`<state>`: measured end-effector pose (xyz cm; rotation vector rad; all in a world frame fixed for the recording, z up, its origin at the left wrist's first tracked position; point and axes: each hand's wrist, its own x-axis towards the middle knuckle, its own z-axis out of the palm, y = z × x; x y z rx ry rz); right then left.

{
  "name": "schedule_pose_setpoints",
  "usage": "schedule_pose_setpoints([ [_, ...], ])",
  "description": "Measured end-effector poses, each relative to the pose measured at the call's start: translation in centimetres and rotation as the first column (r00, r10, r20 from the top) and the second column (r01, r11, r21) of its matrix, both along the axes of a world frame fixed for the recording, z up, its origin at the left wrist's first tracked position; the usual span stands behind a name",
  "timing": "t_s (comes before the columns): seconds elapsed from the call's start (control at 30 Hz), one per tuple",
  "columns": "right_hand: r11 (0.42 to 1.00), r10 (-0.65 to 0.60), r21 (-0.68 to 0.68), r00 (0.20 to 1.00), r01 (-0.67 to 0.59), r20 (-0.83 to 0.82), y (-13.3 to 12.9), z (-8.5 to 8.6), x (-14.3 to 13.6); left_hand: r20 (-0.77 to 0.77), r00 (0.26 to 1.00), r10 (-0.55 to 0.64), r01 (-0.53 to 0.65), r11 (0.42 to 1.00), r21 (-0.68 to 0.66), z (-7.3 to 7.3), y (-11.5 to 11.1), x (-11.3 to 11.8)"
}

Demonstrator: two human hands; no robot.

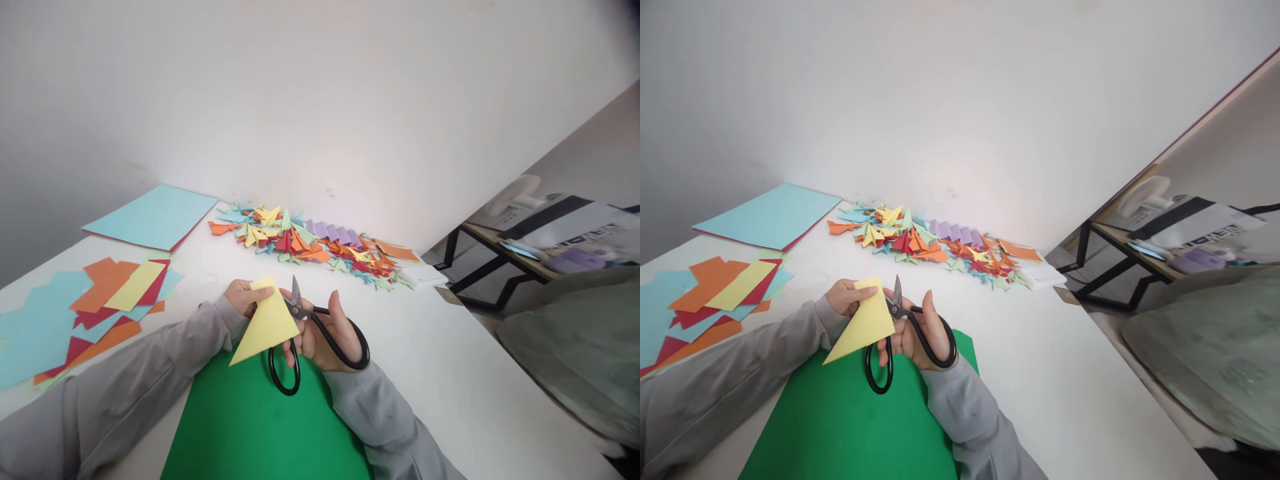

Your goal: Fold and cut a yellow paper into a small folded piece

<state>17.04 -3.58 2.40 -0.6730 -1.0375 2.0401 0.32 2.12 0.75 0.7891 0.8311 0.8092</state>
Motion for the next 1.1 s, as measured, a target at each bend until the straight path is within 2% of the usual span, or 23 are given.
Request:
schedule_pose_setpoints([
  [0.13, 1.0, -0.009, -0.028, 1.0, 0.009, -0.006, 0.01, 0.25, 0.18, -0.032, 0.998, 0.049, -0.049, 0.999, 0.0, -0.04, 0.13, -0.11],
  [0.27, 0.999, 0.013, -0.038, 0.999, -0.015, -0.042, -0.03, 0.22, 0.32, -0.039, 0.998, 0.043, -0.044, 0.999, -0.029, 0.05, 0.23, -0.05],
  [0.37, 0.999, 0.005, -0.033, 1.0, -0.006, -0.004, -0.16, 0.17, 0.24, -0.028, 0.999, 0.034, -0.035, 0.999, -0.033, 0.06, 0.1, 0.07],
  [0.53, 0.999, 0.02, 0.041, 1.0, -0.021, 0.02, -0.3, 0.13, -0.08, 0.04, 0.991, -0.125, 0.123, 0.991, 0.051, 0.08, -0.31, 0.23],
  [0.63, 0.998, 0.031, 0.046, 0.998, -0.034, 0.055, -0.26, 0.09, -0.14, 0.046, 0.986, -0.159, 0.155, 0.985, 0.077, 0.19, -0.38, 0.29],
  [0.9, 0.994, 0.08, 0.076, 0.996, -0.082, 0.026, -0.24, 0.2, 0.01, 0.111, 0.98, -0.167, 0.16, 0.984, 0.072, 0.31, -0.17, 0.13],
  [1.1, 0.994, 0.084, 0.066, 0.996, -0.084, 0.005, -0.21, 0.28, 0.08, 0.062, 0.993, -0.098, 0.094, 0.994, 0.054, 0.37, -0.33, -0.01],
])
